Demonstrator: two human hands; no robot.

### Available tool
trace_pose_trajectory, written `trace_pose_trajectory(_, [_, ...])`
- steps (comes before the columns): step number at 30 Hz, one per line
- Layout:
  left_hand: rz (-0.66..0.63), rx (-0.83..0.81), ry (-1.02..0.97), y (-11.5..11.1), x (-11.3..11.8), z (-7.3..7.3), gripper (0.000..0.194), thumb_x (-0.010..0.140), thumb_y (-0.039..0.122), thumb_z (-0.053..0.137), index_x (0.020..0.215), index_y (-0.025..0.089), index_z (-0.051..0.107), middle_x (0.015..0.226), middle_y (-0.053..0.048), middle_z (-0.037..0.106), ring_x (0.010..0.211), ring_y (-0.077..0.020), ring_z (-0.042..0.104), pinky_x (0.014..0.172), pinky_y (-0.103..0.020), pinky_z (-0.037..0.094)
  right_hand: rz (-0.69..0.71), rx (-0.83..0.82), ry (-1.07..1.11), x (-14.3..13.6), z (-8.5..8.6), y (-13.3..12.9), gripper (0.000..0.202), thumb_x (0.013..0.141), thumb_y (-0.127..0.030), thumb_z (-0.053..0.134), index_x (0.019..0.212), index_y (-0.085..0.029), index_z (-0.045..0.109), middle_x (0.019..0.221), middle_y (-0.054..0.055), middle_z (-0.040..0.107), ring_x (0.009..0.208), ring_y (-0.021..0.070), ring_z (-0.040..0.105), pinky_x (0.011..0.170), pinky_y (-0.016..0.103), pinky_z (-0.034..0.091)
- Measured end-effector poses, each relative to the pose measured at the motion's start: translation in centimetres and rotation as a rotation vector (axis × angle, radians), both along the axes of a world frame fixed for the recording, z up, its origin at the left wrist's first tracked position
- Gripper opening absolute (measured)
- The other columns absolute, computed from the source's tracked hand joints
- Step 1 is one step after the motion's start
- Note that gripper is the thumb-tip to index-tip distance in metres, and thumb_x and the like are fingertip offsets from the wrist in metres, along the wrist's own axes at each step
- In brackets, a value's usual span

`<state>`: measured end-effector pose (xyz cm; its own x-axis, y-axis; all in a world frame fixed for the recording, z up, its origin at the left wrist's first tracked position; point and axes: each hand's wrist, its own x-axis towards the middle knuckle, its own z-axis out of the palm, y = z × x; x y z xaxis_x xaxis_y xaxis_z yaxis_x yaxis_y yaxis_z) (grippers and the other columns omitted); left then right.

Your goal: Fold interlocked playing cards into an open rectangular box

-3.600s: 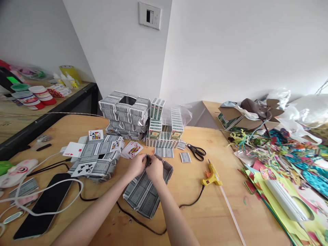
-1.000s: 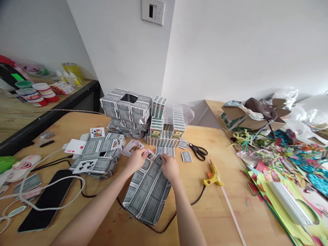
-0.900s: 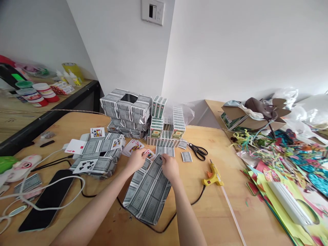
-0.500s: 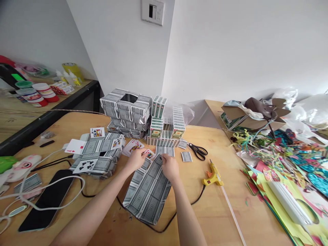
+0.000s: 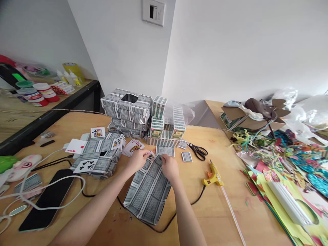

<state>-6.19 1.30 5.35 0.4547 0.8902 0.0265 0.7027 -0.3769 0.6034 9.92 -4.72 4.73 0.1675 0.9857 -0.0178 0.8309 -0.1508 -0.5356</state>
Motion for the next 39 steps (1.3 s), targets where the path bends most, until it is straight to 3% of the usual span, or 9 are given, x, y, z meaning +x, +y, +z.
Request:
trace_pose_trajectory(11, [-0.165,0.056,0.101,-0.1,0.7,-0.3,0.027,0.077,0.01,0.041,0.086,0.015,0.066,0.087,-0.01,0.067,0.082,-0.0193,0.06,0.071,-0.028,0.042,0.023,-0.007,-0.086,-0.3,-0.1,0.0,0.026,0.081,-0.017,0.04,0.091,-0.022,0.063,0.088,0.005,0.068,0.082,0.0188,0.06,0.066,0.023,0.038])
trace_pose_trajectory(18, [-0.221,0.007,0.196,0.1,0.7,0.2,0.027,0.075,0.01,0.042,0.084,0.015,0.067,0.083,-0.01,0.067,0.079,-0.0201,0.061,0.07,-0.03,0.044,0.054,-0.026,-0.114,-0.7,-0.1,0.3,0.027,0.081,-0.015,0.041,0.09,-0.024,0.065,0.087,0.005,0.068,0.08,0.0185,0.061,0.064,0.022,0.037])
trace_pose_trajectory(22, [-0.257,0.036,0.13,0.0,0.4,-0.2,0.027,0.076,0.009,0.04,0.084,0.015,0.065,0.085,-0.01,0.066,0.081,-0.0198,0.06,0.071,-0.03,0.044,0.056,-0.01,-0.121,-0.8,0.0,0.4,0.028,0.081,-0.016,0.041,0.092,-0.025,0.065,0.086,0.004,0.069,0.081,0.0187,0.061,0.065,0.023,0.037])
trace_pose_trajectory(25, [-0.218,0.06,-0.019,-0.2,0.2,-0.8,0.03,0.077,0.006,0.037,0.09,0.015,0.062,0.092,-0.009,0.064,0.088,-0.0179,0.058,0.076,-0.028,0.044,0.054,0.025,-0.068,-0.6,-0.1,0.4,0.027,0.081,-0.017,0.041,0.093,-0.025,0.063,0.085,0.003,0.069,0.08,0.0183,0.061,0.065,0.023,0.039])
trace_pose_trajectory(30, [-0.039,0.055,-0.215,-0.7,0.1,-1.1,0.027,0.081,0.01,0.037,0.097,0.017,0.058,0.094,-0.005,0.064,0.087,-0.015,0.059,0.074,-0.025,0.045,0.035,0.059,0.069,-0.2,-0.3,0.6,0.023,0.079,-0.018,0.043,0.091,-0.025,0.061,0.082,0.001,0.068,0.079,0.0171,0.061,0.066,0.022,0.041])
trace_pose_trajectory(34, [-0.025,0.051,-0.158,-0.5,0.1,-0.8,0.023,0.081,0.013,0.041,0.088,0.018,0.061,0.086,-0.003,0.067,0.082,-0.0161,0.06,0.071,-0.025,0.044,0.02,0.065,0.088,-0.2,-0.2,0.7,0.022,0.078,-0.016,0.043,0.086,-0.024,0.062,0.079,0.001,0.068,0.076,0.0166,0.061,0.066,0.022,0.04])
trace_pose_trajectory(39, [-0.056,0.06,-0.061,-0.2,0.2,-0.6,0.026,0.08,0.013,0.041,0.093,0.018,0.063,0.088,-0.005,0.067,0.084,-0.0169,0.06,0.073,-0.026,0.043,0.0,0.069,0.066,-0.4,-0.1,0.9,0.023,0.077,-0.014,0.043,0.081,-0.023,0.064,0.077,0.001,0.068,0.076,0.0165,0.06,0.065,0.021,0.04])
